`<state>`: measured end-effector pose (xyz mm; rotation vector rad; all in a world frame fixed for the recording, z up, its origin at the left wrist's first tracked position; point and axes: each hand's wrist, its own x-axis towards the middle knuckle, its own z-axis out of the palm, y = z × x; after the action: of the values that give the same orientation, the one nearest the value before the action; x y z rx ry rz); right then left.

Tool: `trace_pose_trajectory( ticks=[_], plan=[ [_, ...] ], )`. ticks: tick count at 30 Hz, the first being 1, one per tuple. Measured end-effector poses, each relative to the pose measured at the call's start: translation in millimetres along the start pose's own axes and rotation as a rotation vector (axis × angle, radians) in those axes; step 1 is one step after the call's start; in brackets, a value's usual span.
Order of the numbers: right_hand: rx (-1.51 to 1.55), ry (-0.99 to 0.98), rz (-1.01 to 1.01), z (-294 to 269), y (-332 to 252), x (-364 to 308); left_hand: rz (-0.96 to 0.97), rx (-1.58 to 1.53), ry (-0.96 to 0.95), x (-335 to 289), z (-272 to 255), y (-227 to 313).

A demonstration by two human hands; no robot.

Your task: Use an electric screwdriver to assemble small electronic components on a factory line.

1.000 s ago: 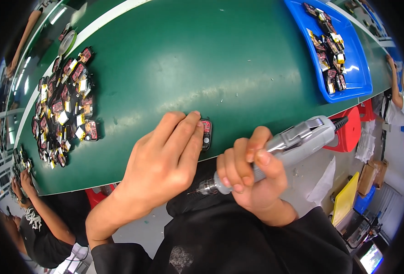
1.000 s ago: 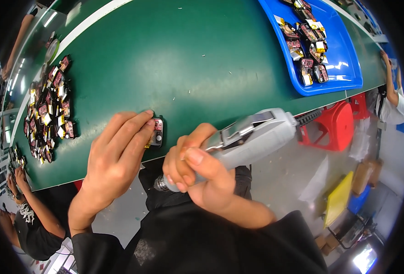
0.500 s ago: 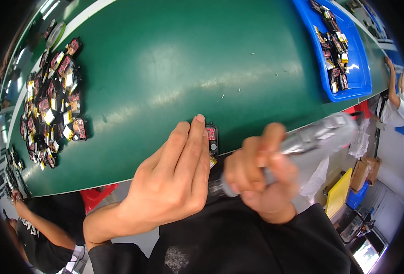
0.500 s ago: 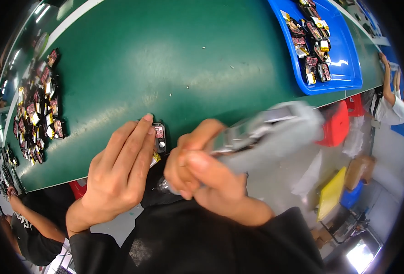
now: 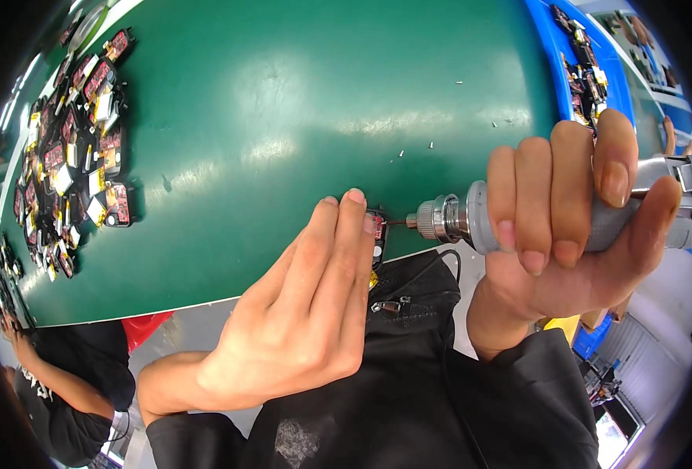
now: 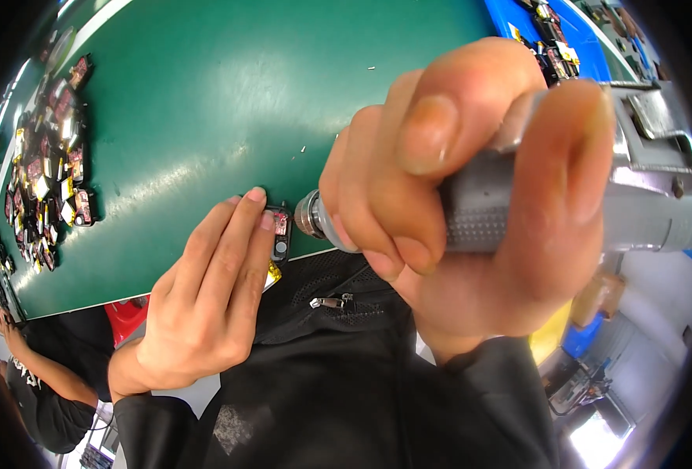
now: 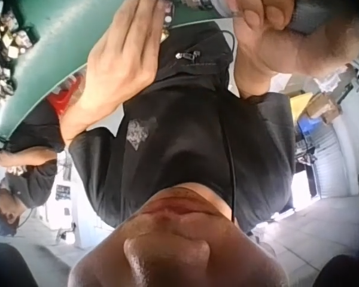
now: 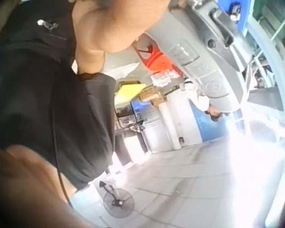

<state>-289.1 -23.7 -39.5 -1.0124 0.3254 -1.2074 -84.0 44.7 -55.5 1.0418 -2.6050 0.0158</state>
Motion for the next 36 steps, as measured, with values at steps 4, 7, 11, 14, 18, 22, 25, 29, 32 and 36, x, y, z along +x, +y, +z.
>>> trace_pose_trajectory(
  ticks=[4, 7, 11, 14, 18, 22, 25, 29, 32, 36],
  plan=[
    [0.027, 0.015, 0.003, -0.9, 2.8, -2.0, -0.017, -0.04, 0.001, 1.5, -0.6, -0.4],
    [-0.001, 0.017, 0.01, 4.5, -0.7, 1.6, -0.018, -0.067, 0.031, 0.5, 2.3, -1.5],
    [-0.061, -0.059, 0.058, 14.4, 6.5, 9.2, 0.008, -0.084, 0.145, -3.3, 12.4, -3.6],
    [-0.073, -0.101, 0.033, 15.4, 11.2, 14.0, 0.065, -0.03, 0.121, -2.5, 9.1, -9.6],
    [-0.112, -0.151, 0.088, 27.6, 11.2, 22.2, 0.003, -0.109, 0.066, -3.5, -1.9, -9.1],
    [-0.185, -0.084, -0.021, 32.8, 10.0, 22.4, 0.007, -0.125, 0.002, 1.9, -10.3, -6.1],
    [-0.016, -0.186, 0.003, 21.5, 21.8, 24.8, -0.021, -0.105, 0.048, -5.0, -4.4, -4.7],
    [0.295, -0.113, -0.233, -1.5, 2.1, 5.5, -0.174, -0.128, 0.081, -19.7, -34.3, -19.0],
    [0.284, 0.091, -0.311, -27.1, -11.2, -27.6, -0.45, 0.238, 0.283, -44.9, -62.6, -71.5],
    [0.293, 0.299, -0.232, -29.9, -3.3, -54.8, -0.738, 0.607, 0.06, -76.1, -68.7, -126.5]
  ],
)
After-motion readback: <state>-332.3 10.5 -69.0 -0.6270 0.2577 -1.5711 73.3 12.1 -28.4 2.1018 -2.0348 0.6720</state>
